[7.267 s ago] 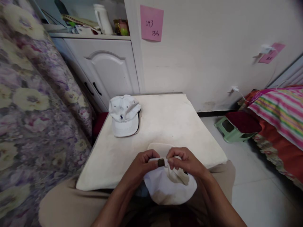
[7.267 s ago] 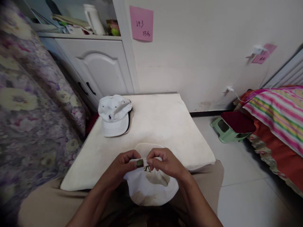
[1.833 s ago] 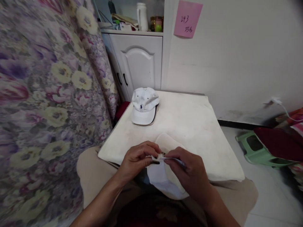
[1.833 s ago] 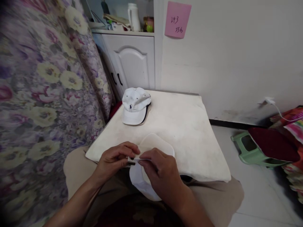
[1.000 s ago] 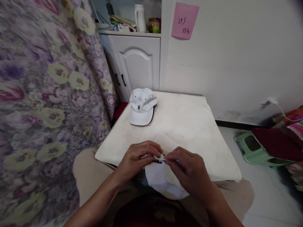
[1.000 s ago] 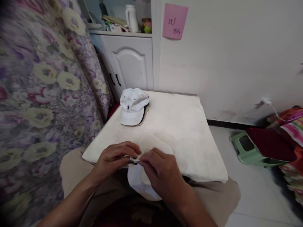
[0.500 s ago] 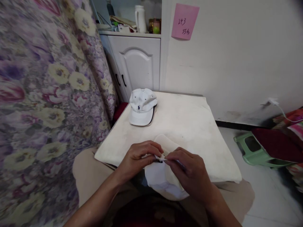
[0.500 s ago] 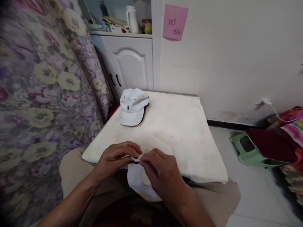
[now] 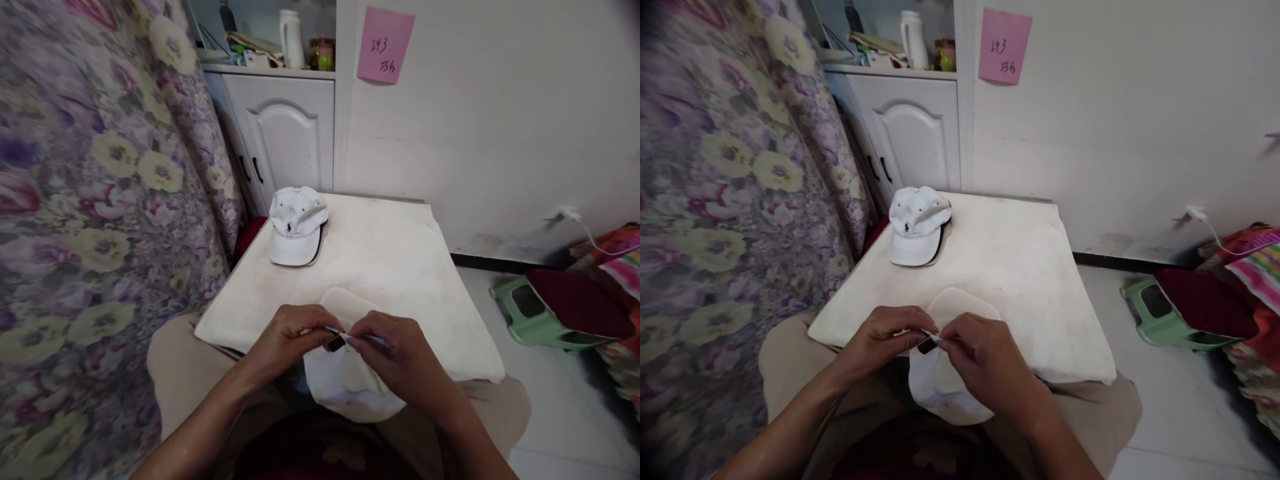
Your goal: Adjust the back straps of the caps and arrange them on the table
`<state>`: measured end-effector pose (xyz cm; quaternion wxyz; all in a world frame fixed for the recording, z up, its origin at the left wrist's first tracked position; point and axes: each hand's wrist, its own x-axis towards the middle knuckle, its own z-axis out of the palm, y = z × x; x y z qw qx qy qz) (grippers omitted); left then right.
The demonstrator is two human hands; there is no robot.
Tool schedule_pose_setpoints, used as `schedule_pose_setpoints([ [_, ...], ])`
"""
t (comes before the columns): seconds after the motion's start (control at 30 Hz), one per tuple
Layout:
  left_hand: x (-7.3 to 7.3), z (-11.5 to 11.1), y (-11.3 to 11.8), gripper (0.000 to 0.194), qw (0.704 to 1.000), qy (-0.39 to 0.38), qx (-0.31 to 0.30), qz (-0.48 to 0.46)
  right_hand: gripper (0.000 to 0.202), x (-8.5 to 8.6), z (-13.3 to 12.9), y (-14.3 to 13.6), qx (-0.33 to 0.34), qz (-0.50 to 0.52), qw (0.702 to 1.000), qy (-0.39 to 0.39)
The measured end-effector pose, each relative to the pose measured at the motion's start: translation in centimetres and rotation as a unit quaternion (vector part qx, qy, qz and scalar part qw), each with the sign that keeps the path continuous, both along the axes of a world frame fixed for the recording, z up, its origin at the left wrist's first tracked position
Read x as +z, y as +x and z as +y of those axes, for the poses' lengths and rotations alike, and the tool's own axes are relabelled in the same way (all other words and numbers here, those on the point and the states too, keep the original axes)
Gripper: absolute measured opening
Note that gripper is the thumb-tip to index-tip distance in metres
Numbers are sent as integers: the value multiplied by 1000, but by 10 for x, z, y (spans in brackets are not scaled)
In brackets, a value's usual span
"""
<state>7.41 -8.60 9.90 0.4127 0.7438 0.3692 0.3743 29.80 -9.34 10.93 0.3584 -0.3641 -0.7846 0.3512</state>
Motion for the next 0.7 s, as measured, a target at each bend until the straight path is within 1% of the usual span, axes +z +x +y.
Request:
schedule_pose_setpoints([
  [0.13,3,-1,3,17,998,-64,-16,-13,9,-2,6,3,22,23,994,-105],
  [0.23,4,-2,6,16,993,-103,-29,-41,9,-6,10,5,42,55,986,-153],
  [0.4,1,-2,10,16,979,-182,-40,-76,9,-10,18,7,91,99,971,-200],
  [0.5,-2,-2,11,18,972,-221,-35,-76,9,-12,22,8,112,106,963,-219],
  [0.63,-4,-3,11,17,967,-249,-25,-52,10,-14,25,8,135,109,955,-239],
  [0.7,-4,-3,12,16,967,-249,-16,-43,12,-14,26,7,132,98,955,-247],
])
